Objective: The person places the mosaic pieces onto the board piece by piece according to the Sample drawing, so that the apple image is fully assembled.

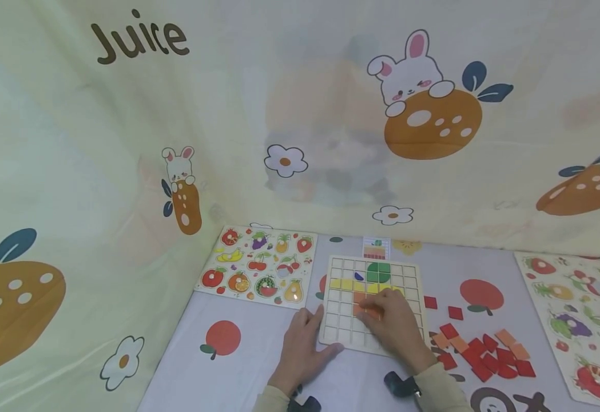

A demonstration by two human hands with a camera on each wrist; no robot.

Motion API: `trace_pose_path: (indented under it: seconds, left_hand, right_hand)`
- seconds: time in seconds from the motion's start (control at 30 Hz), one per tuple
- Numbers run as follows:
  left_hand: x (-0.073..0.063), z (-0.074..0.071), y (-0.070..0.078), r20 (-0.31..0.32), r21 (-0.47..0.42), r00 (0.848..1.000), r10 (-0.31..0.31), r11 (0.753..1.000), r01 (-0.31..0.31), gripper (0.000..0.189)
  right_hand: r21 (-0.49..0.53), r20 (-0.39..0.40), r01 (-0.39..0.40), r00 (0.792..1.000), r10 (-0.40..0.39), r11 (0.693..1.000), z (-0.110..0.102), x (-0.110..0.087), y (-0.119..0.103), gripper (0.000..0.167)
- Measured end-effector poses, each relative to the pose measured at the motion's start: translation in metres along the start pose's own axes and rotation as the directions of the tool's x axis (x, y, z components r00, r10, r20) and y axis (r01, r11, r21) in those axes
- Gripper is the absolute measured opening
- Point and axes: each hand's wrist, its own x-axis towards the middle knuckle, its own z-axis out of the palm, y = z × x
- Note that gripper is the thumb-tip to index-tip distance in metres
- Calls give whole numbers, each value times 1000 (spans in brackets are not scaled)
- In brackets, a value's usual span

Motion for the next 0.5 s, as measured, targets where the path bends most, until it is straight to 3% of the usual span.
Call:
trace_pose_path:
  seconds: [0.3,0.5]
  left_hand:
    - [-1,0,0,-10,7,1000,7,1000,-7,93]
    - [0,0,-1,-6,-3,1000,-5,1000,5,94]
  right_hand:
    - [66,29,-32,999,30,997,-11,-4,11,33]
    - [15,44,-92,995,92,996,-51,-16,29,40]
